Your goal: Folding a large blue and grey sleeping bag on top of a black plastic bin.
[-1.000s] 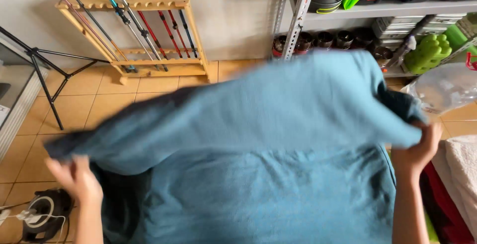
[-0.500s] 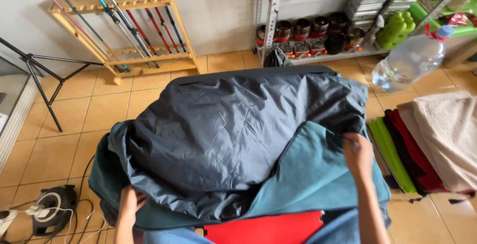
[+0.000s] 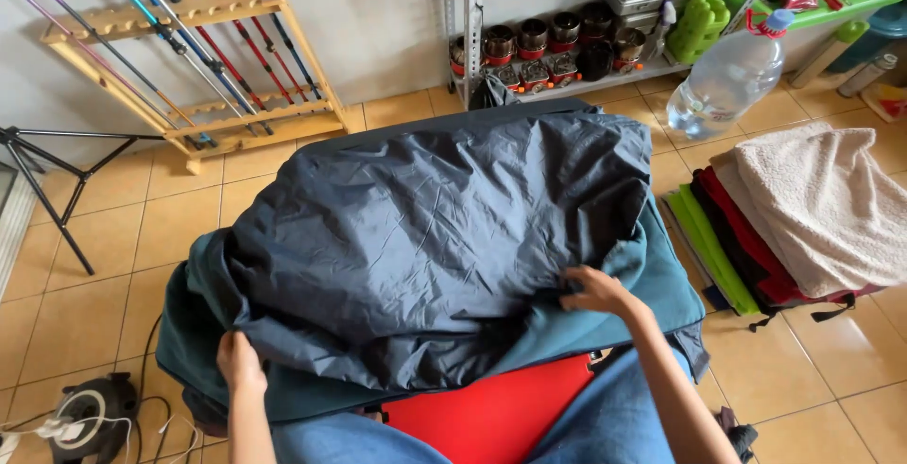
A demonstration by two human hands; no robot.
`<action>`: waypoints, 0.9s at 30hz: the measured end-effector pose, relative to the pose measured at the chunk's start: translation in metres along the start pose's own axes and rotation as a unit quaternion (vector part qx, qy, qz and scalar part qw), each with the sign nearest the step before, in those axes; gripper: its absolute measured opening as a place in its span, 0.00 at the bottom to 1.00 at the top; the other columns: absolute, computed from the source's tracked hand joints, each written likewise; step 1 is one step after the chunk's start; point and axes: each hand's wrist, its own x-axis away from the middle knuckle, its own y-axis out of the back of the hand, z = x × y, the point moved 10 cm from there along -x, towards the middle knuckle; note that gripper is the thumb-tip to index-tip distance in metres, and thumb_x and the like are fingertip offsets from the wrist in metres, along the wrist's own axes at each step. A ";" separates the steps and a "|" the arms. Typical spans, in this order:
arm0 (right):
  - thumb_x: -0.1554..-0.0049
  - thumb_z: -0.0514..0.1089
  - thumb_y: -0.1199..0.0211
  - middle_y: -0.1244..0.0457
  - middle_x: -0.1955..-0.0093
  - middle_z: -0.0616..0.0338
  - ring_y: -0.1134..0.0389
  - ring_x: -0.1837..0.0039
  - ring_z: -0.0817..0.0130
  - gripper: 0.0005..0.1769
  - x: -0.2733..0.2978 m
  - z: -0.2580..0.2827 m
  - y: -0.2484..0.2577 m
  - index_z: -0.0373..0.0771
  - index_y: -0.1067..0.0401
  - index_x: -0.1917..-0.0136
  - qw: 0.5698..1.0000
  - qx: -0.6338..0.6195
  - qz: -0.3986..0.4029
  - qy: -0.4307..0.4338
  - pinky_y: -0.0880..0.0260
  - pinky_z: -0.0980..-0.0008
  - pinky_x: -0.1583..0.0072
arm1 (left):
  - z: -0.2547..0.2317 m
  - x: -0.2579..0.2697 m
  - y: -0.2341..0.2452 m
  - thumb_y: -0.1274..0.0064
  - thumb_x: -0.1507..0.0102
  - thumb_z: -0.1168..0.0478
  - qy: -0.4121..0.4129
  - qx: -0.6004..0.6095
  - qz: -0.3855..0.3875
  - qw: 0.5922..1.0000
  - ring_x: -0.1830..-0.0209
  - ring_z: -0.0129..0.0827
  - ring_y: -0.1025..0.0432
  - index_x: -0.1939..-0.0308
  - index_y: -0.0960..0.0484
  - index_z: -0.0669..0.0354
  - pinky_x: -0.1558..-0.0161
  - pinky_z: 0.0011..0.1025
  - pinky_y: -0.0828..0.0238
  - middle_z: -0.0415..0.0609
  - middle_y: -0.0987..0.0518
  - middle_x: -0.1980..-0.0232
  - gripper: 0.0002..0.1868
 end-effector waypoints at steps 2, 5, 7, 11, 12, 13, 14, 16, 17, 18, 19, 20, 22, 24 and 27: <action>0.52 0.59 0.31 0.31 0.47 0.67 0.32 0.46 0.70 0.21 0.044 -0.016 0.022 0.54 0.25 0.46 0.998 -0.046 0.006 0.045 0.36 0.62 0.46 | -0.008 0.005 0.022 0.53 0.31 0.57 0.009 -0.126 -0.027 0.992 0.49 0.50 0.28 0.47 0.24 0.65 0.47 0.43 0.32 0.62 0.20 0.48 0.15; 0.49 0.52 0.25 0.30 0.57 0.71 0.32 0.57 0.76 0.09 0.093 -0.048 0.051 0.52 0.23 0.58 0.997 -0.034 0.056 0.030 0.32 0.73 0.52 | -0.022 0.010 0.025 0.51 0.31 0.58 0.086 -0.287 0.007 0.954 0.42 0.66 0.29 0.40 0.34 0.65 0.43 0.52 0.34 0.72 0.25 0.41 0.19; 0.48 0.52 0.22 0.29 0.60 0.77 0.31 0.59 0.81 0.09 0.100 -0.056 0.070 0.55 0.22 0.62 0.995 0.024 0.096 -0.032 0.31 0.78 0.54 | -0.030 0.004 0.005 0.55 0.30 0.58 0.151 -0.321 0.066 0.933 0.39 0.72 0.32 0.39 0.42 0.66 0.41 0.56 0.35 0.78 0.30 0.36 0.21; 0.43 0.46 0.40 0.33 0.41 0.47 0.29 0.49 0.55 0.21 0.004 -0.223 0.051 0.33 0.28 0.40 0.897 -0.036 0.302 -0.322 0.29 0.62 0.48 | -0.102 -0.030 -0.072 0.59 0.29 0.46 0.053 -0.304 0.140 0.941 0.38 0.64 0.31 0.39 0.25 0.77 0.38 0.47 0.37 0.73 0.23 0.40 0.32; 0.43 0.54 0.41 0.36 0.35 0.35 0.34 0.35 0.45 0.34 -0.066 -0.256 0.040 0.22 0.32 0.36 0.842 -0.115 0.344 -0.401 0.36 0.52 0.29 | -0.127 -0.039 -0.085 0.56 0.30 0.46 0.032 -0.213 0.114 0.970 0.29 0.57 0.37 0.33 0.29 0.75 0.31 0.42 0.43 0.68 0.30 0.30 0.34; 0.43 0.54 0.41 0.36 0.35 0.35 0.34 0.35 0.45 0.34 -0.035 -0.205 0.073 0.22 0.32 0.36 0.840 -0.114 0.347 -0.401 0.36 0.52 0.29 | -0.158 -0.044 -0.090 0.56 0.30 0.46 0.035 -0.216 0.114 0.969 0.29 0.57 0.37 0.33 0.29 0.75 0.31 0.42 0.43 0.68 0.30 0.30 0.34; 0.53 0.40 0.35 0.32 0.43 0.44 0.31 0.43 0.53 0.28 -0.055 -0.128 0.173 0.37 0.25 0.38 0.956 -0.047 0.088 -0.276 0.31 0.60 0.40 | -0.190 -0.051 -0.084 0.60 0.35 0.47 0.055 -0.114 0.049 0.991 0.39 0.47 0.29 0.41 0.23 0.61 0.41 0.38 0.32 0.58 0.23 0.38 0.27; 0.64 0.26 0.29 0.27 0.51 0.53 0.27 0.52 0.62 0.39 -0.020 -0.010 0.319 0.51 0.19 0.40 0.976 0.023 -0.176 -0.127 0.26 0.68 0.51 | -0.234 -0.065 -0.075 0.64 0.39 0.47 0.077 -0.015 -0.012 0.997 0.48 0.37 0.21 0.49 0.17 0.48 0.51 0.34 0.21 0.47 0.16 0.46 0.24; 0.54 0.22 0.32 0.30 0.49 0.51 0.31 0.48 0.57 0.27 0.025 0.041 0.393 0.43 0.20 0.43 0.891 0.029 -0.444 0.084 0.30 0.62 0.46 | -0.248 -0.076 -0.065 0.52 0.44 0.54 0.089 0.186 -0.050 0.977 0.53 0.34 0.17 0.56 0.15 0.48 0.51 0.35 0.18 0.45 0.13 0.53 0.16; 0.43 0.19 0.36 0.33 0.47 0.49 0.35 0.44 0.53 0.17 0.100 0.078 0.434 0.34 0.21 0.47 0.698 0.036 -0.654 0.289 0.36 0.56 0.41 | -0.262 -0.087 -0.057 0.40 0.50 0.61 0.097 0.381 -0.087 0.915 0.58 0.32 0.13 0.64 0.13 0.49 0.51 0.37 0.15 0.44 0.10 0.59 0.10; 0.43 0.19 0.36 0.33 0.47 0.49 0.35 0.44 0.53 0.17 0.127 0.094 0.440 0.34 0.21 0.47 0.698 0.036 -0.655 0.288 0.36 0.56 0.41 | -0.262 -0.079 -0.045 0.40 0.50 0.61 0.096 0.381 -0.086 0.916 0.58 0.32 0.13 0.64 0.13 0.49 0.51 0.37 0.15 0.44 0.10 0.59 0.10; 0.45 0.13 0.38 0.35 0.47 0.45 0.36 0.43 0.53 0.19 0.163 0.108 0.446 0.27 0.22 0.46 0.668 -0.011 -0.669 0.326 0.32 0.59 0.44 | -0.268 -0.072 -0.038 0.51 0.46 0.61 0.075 0.396 -0.043 0.914 0.47 0.37 0.16 0.58 0.12 0.53 0.44 0.37 0.17 0.48 0.11 0.49 0.16; 0.46 0.07 0.39 0.38 0.47 0.42 0.37 0.43 0.53 0.20 0.208 0.111 0.438 0.20 0.23 0.45 0.633 -0.053 -0.682 0.362 0.28 0.62 0.47 | -0.259 -0.061 -0.033 0.61 0.42 0.61 0.054 0.414 0.003 0.909 0.35 0.41 0.18 0.51 0.12 0.57 0.36 0.38 0.19 0.52 0.13 0.39 0.23; 0.43 0.14 0.40 0.32 0.44 0.48 0.36 0.39 0.55 0.19 0.205 0.095 0.404 0.28 0.20 0.46 0.710 0.034 -0.650 0.269 0.27 0.64 0.39 | -0.214 -0.047 -0.030 0.56 0.37 0.55 0.091 0.308 0.013 0.947 0.26 0.35 0.27 0.42 0.15 0.48 0.29 0.49 0.34 0.40 0.19 0.30 0.22; 0.45 0.30 0.45 0.35 0.42 0.59 0.38 0.38 0.67 0.19 0.165 0.013 0.321 0.43 0.23 0.44 0.793 -0.242 -0.530 0.179 0.35 0.69 0.37 | -0.141 -0.020 -0.020 0.63 0.44 0.64 0.109 0.289 0.024 0.951 0.34 0.35 0.22 0.41 0.17 0.48 0.37 0.41 0.24 0.43 0.18 0.35 0.30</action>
